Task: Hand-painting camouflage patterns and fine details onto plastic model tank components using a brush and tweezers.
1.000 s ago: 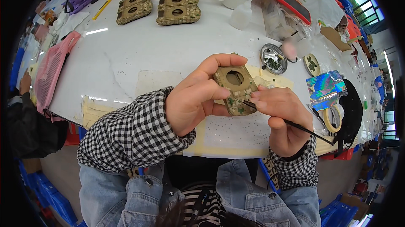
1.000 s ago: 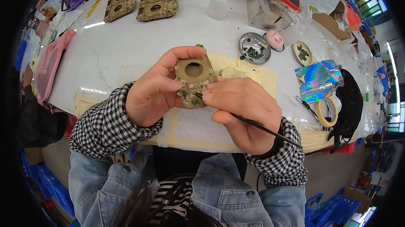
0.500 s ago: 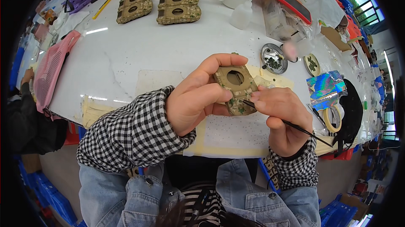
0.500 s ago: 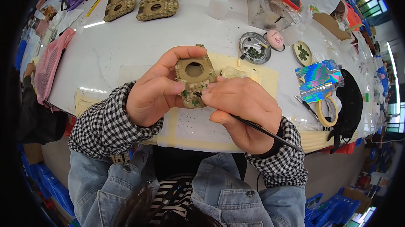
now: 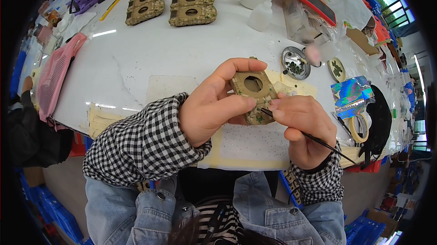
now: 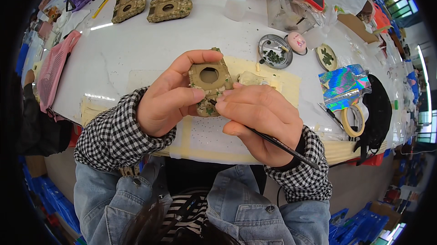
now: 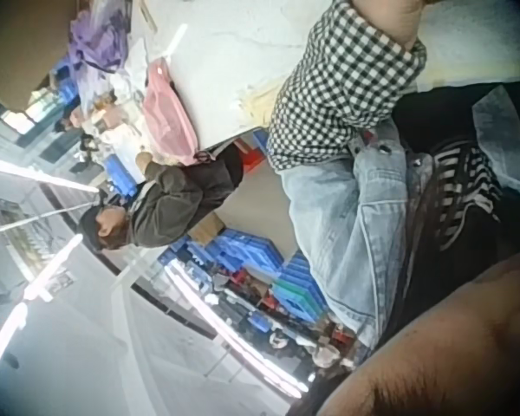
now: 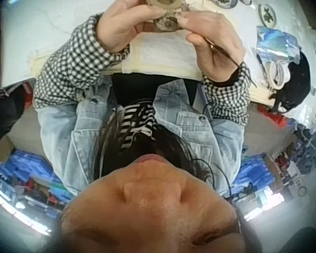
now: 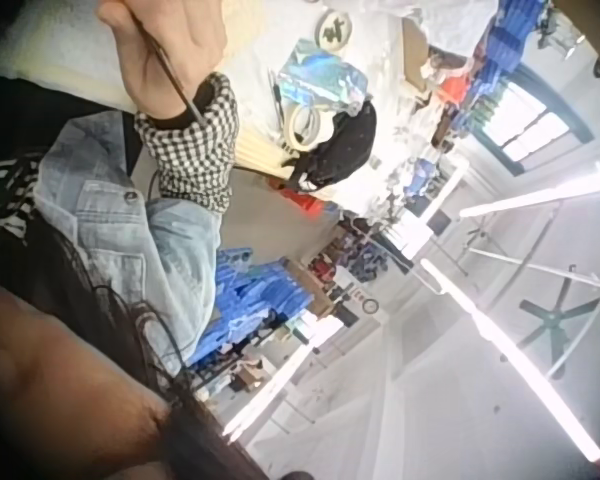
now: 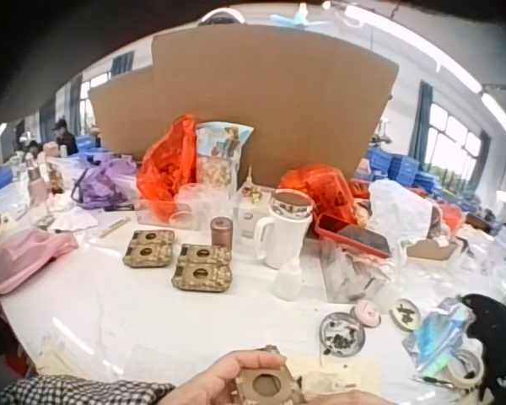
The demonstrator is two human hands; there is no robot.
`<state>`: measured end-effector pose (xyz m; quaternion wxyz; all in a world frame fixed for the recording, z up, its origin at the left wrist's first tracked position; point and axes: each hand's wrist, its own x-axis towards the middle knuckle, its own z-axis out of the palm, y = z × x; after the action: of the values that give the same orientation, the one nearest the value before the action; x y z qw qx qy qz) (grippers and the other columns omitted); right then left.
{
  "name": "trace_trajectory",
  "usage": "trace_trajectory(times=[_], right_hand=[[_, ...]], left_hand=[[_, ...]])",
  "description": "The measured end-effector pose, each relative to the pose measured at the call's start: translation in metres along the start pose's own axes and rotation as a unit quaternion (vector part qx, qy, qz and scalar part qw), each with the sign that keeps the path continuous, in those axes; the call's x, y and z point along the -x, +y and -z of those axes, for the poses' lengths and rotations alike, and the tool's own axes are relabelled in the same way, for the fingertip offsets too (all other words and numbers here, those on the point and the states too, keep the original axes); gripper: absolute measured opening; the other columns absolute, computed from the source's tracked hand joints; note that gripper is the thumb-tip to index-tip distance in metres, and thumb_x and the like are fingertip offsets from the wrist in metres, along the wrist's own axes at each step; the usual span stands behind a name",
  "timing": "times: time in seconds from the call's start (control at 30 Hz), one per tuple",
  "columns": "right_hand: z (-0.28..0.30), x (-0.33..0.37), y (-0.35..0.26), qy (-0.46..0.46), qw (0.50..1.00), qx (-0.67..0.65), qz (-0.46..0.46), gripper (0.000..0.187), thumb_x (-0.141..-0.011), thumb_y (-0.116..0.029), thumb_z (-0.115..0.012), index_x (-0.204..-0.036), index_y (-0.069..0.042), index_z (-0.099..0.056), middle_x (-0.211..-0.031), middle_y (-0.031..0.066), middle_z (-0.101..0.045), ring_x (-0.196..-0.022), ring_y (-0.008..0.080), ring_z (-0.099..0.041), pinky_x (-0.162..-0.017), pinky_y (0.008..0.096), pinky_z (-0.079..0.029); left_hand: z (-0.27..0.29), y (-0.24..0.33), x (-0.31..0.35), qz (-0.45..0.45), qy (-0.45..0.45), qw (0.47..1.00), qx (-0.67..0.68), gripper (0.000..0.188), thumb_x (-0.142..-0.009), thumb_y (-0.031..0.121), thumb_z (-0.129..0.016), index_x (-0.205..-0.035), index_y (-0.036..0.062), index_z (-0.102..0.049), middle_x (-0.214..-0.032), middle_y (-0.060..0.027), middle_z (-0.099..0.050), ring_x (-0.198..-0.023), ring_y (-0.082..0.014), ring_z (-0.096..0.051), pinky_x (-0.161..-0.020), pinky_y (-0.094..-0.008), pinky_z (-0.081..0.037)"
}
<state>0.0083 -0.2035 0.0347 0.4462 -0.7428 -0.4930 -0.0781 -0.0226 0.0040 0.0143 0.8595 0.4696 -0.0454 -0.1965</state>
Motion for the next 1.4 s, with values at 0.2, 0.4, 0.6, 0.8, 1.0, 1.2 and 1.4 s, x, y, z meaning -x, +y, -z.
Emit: trace_trajectory(times=[0.2,0.4,0.6,0.8,1.0,1.2,1.4], right_hand=[[0.0012,-0.0007,-0.0005,-0.008,1.000,0.010,0.008,0.027,-0.078,-0.013,-0.071,-0.101,-0.001,-0.063,-0.098,0.0141,-0.064,-0.092,0.0295,-0.063,-0.088,0.0410,-0.051],[0.0001,0.0010,0.0012,0.005,1.000,-0.001,0.008,0.028,-0.079,-0.014,-0.070,-0.102,-0.001,-0.063,-0.099,0.0141,-0.064,-0.092,0.0298,-0.063,-0.088,0.0412,-0.051],[-0.0013,0.0030,0.0005,0.027,0.999,-0.043,-0.016,0.025,-0.082,-0.015,-0.068,-0.102,-0.001,-0.063,-0.099,0.0143,-0.064,-0.094,0.0301,-0.063,-0.089,0.0425,-0.050],[-0.0018,0.0044,0.0028,0.038,0.997,-0.063,-0.014,0.023,-0.086,-0.017,-0.065,-0.102,0.000,-0.063,-0.099,0.0144,-0.065,-0.094,0.0298,-0.063,-0.090,0.0429,-0.049],[0.0003,0.0027,0.0035,0.021,0.999,-0.046,0.002,0.023,-0.085,-0.015,-0.065,-0.102,0.000,-0.063,-0.098,0.0152,-0.065,-0.092,0.0297,-0.063,-0.089,0.0423,-0.050],[0.0023,0.0005,0.0011,0.007,1.000,-0.029,0.008,0.022,-0.083,-0.012,-0.067,-0.101,0.000,-0.063,-0.097,0.0152,-0.065,-0.092,0.0301,-0.063,-0.089,0.0423,-0.050],[0.0018,0.0005,0.0014,0.005,1.000,-0.023,0.010,0.023,-0.082,-0.012,-0.067,-0.101,-0.001,-0.063,-0.097,0.0149,-0.065,-0.092,0.0302,-0.063,-0.089,0.0421,-0.049]], left_hand=[[-0.0003,-0.0021,-0.0011,-0.012,-0.004,1.000,0.001,0.049,-0.089,0.005,-0.049,-0.135,0.0084,-0.032,-0.121,-0.0081,-0.051,-0.107,-0.0150,-0.054,-0.088,-0.0312,-0.051],[-0.0004,-0.0015,-0.0012,-0.009,-0.006,1.000,0.010,0.049,-0.089,0.005,-0.049,-0.135,0.0077,-0.032,-0.121,-0.0085,-0.051,-0.108,-0.0158,-0.054,-0.090,-0.0323,-0.051],[-0.0009,-0.0001,-0.0007,-0.005,-0.008,1.000,0.022,0.049,-0.089,0.005,-0.048,-0.135,0.0077,-0.032,-0.121,-0.0092,-0.050,-0.110,-0.0168,-0.053,-0.092,-0.0341,-0.050],[-0.0014,0.0022,-0.0004,0.006,-0.017,1.000,0.014,0.054,-0.087,0.009,-0.047,-0.138,0.0091,-0.028,-0.128,-0.0099,-0.047,-0.113,-0.0174,-0.052,-0.092,-0.0338,-0.049],[-0.0003,0.0029,-0.0012,0.011,-0.019,0.999,0.037,0.055,-0.086,0.011,-0.047,-0.137,0.0076,-0.028,-0.129,-0.0119,-0.047,-0.116,-0.0198,-0.052,-0.093,-0.0352,-0.049],[-0.0005,0.0037,-0.0014,0.012,-0.021,0.999,0.037,0.057,-0.084,0.010,-0.046,-0.138,0.0072,-0.027,-0.130,-0.0130,-0.047,-0.117,-0.0208,-0.051,-0.095,-0.0363,-0.047],[-0.0012,0.0024,0.0002,0.002,-0.020,1.000,0.018,0.060,-0.081,0.007,-0.045,-0.138,0.0080,-0.025,-0.130,-0.0132,-0.047,-0.118,-0.0214,-0.050,-0.096,-0.0369,-0.046]])
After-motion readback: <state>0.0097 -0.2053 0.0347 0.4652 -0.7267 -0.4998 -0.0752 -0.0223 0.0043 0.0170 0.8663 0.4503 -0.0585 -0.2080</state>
